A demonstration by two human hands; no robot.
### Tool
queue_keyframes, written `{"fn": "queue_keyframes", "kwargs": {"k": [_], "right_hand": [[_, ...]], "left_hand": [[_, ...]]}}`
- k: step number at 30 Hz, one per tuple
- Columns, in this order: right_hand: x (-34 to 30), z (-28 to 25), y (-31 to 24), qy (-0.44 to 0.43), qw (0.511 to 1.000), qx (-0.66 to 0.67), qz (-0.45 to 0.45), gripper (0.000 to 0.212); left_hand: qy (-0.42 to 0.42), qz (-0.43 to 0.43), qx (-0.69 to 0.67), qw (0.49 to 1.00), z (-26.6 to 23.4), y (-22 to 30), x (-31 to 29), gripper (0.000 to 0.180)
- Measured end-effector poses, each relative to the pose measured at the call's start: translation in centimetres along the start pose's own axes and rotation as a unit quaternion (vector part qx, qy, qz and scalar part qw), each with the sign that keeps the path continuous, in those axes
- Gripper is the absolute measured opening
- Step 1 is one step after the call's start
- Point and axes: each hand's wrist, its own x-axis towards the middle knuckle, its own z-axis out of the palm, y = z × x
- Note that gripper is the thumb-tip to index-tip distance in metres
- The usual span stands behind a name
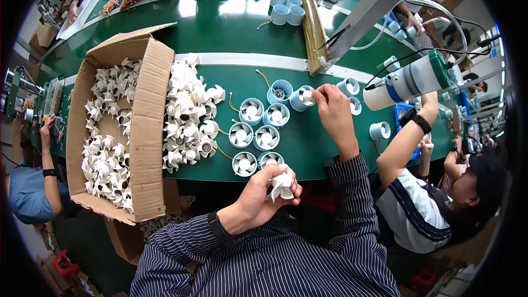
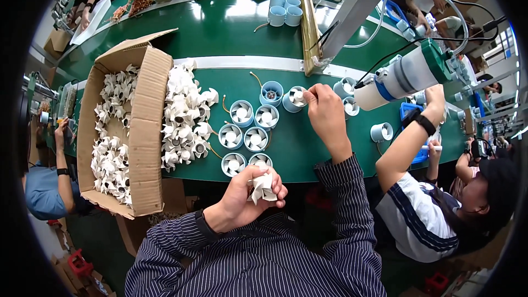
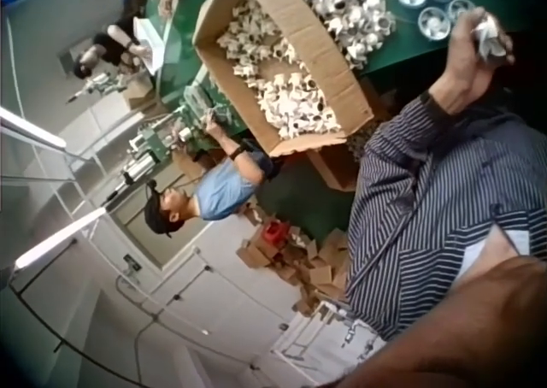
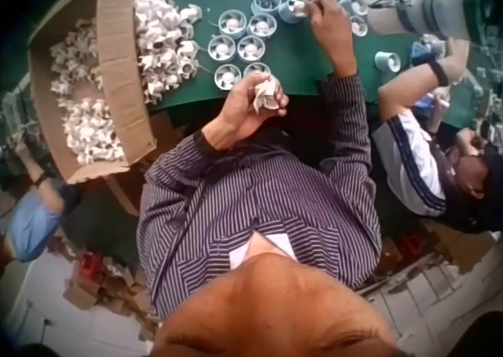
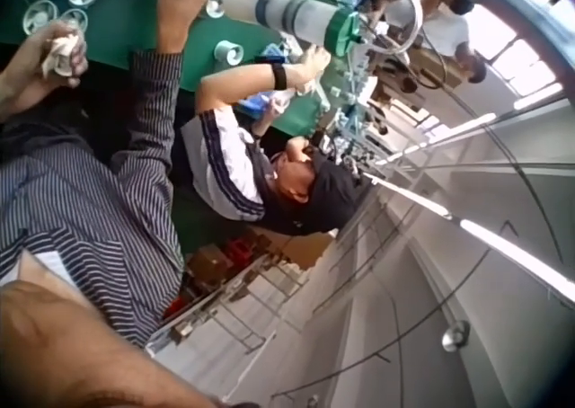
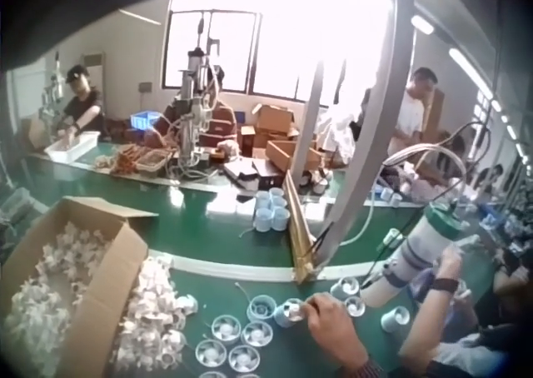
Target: Assembling small white components into blue circular housings and using a pneumatic dispenser tool on an assembly line.
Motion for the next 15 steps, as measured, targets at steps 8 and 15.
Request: {"fn": "queue_keyframes", "kwargs": {"k": [8, 15], "right_hand": [[1.0, -0.8, -2.4, -0.058, 0.994, -0.093, -0.001, 0.018], [-3.4, -2.9, -8.0, -0.081, 0.984, 0.157, -0.02, 0.015]], "left_hand": [[-0.001, 0.033, 0.086, 0.996, 0.4, 1.7, -0.4, 0.046], [0.01, 0.075, 0.049, 0.996, 0.0, 3.5, -0.4, 0.047]]}}
